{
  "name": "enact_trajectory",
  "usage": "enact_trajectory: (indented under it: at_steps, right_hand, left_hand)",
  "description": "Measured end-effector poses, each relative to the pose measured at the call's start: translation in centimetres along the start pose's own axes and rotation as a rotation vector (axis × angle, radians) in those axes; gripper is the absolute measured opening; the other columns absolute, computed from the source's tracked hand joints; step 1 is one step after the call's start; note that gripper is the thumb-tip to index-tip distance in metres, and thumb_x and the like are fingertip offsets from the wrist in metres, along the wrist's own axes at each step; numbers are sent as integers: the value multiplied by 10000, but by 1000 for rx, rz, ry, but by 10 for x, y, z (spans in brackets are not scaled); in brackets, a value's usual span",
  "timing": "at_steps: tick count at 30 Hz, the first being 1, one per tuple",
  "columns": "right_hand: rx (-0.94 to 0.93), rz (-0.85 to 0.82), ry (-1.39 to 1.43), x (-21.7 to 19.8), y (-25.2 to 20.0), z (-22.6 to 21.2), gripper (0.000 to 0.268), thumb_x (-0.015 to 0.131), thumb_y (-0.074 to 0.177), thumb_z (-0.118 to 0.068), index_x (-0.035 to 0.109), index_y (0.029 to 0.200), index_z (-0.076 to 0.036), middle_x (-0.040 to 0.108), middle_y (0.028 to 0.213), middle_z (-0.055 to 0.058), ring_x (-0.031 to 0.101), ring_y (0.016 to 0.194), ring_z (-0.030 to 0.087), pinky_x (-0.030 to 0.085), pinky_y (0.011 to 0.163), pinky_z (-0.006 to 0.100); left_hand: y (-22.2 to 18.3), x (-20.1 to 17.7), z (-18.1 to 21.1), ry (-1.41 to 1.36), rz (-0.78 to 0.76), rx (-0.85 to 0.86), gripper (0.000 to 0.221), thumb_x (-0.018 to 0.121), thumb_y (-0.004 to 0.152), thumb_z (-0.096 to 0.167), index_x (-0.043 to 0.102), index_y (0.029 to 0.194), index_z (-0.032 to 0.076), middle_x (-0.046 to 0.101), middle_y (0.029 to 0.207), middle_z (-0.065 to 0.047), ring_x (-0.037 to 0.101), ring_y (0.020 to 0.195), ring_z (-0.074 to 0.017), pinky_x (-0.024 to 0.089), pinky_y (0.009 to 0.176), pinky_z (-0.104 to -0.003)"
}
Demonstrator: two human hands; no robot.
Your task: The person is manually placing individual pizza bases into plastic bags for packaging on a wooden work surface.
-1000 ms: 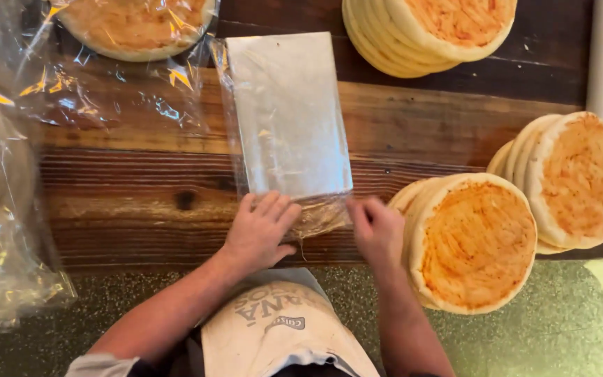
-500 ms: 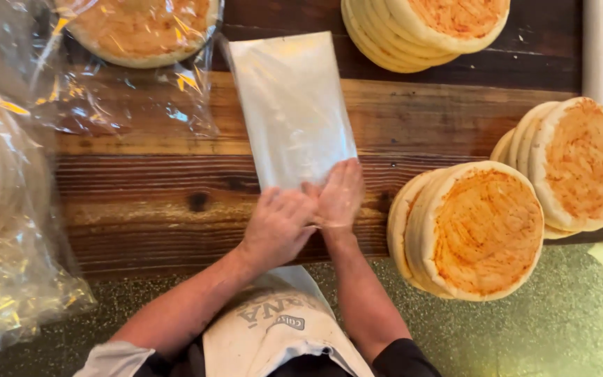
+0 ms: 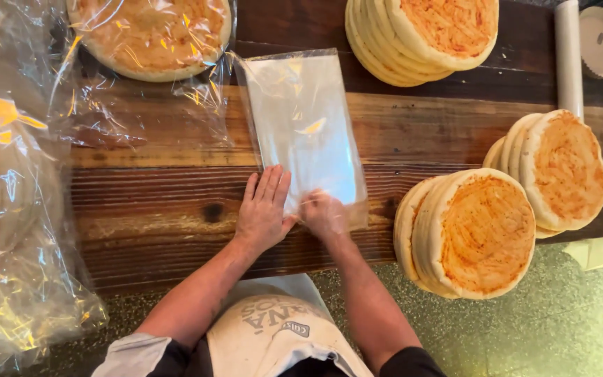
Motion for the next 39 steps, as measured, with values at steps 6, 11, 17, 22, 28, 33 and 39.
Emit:
enact_trajectory:
  at_steps: [6,11,17,22,28,33,39]
  right_hand:
    - [-475,-209,795,-114,-179,-69,165,739,912,-246,764,779,-151,743,650,35,706,638,154,574,661,313]
    - [-1241,-452,974,-239,-295,-138,273,615,1047,-214,653,886,2,655,790,129,630,673,343,471,644,419]
    - [-1232,147,1476,-309,-284,-109,150,649,1030,-233,676,974,-97,643,762,68,621,653,206,491,758,473]
    - [-1266,675,1130,-352,-314,-109,427,733,860,-304,570,1137,-22,576,1029,165,604,993,345,527,860,480]
    - [-662,962,777,-366,-239,-72,644,779,891,-158,358,1378,-120,359,1300,62,355,1179,224,420,1069,536]
    - [-626,477,1600,-319,-139,-60,147,647,932,152,624,866,23,509,669,62,435,473,119,523,558,332]
    - [-320,-17,1548,-285,-105,-87,637,527,892,154,433,1478,-76,535,1445,200,573,1319,412,512,1015,637]
  left_hand:
    - [4,4,-9,20,93,-72,847,707,825,497,491,1495,25,500,1516,-237,457,1435,-373,271,1230,-555]
    - [8,30,-27,148,-205,-126,779,523,873,263,333,1609,97,333,1681,-91,302,1551,-243,153,1259,-569]
    - [66,-154,70,-979,-517,116,968,805,742,236,319,1570,113,475,1494,-182,494,1296,-366,357,1119,-544]
    - [81,-183,93,-1179,-92,113,251,561,1001,154,672,1216,88,762,1104,-69,736,1005,-246,502,1003,-400]
    - [87,-172,54,-1555,-220,-67,220,519,1059,78,683,1199,34,741,934,-94,728,759,-179,624,755,-303]
    - [93,-154,1,-1488,-147,-389,203,555,1021,48,737,1105,83,708,683,-107,594,473,-135,546,443,-237]
    - [112,-154,-4,-1076,-214,-465,223,559,1026,183,746,1144,157,735,650,-47,592,430,-132,488,450,-248]
Point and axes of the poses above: each hand's wrist, its own y-axis towards the middle knuckle, its own x-axis out of the palm, z = x × y, the point moved 7 cm from there along y, towards the middle knuckle
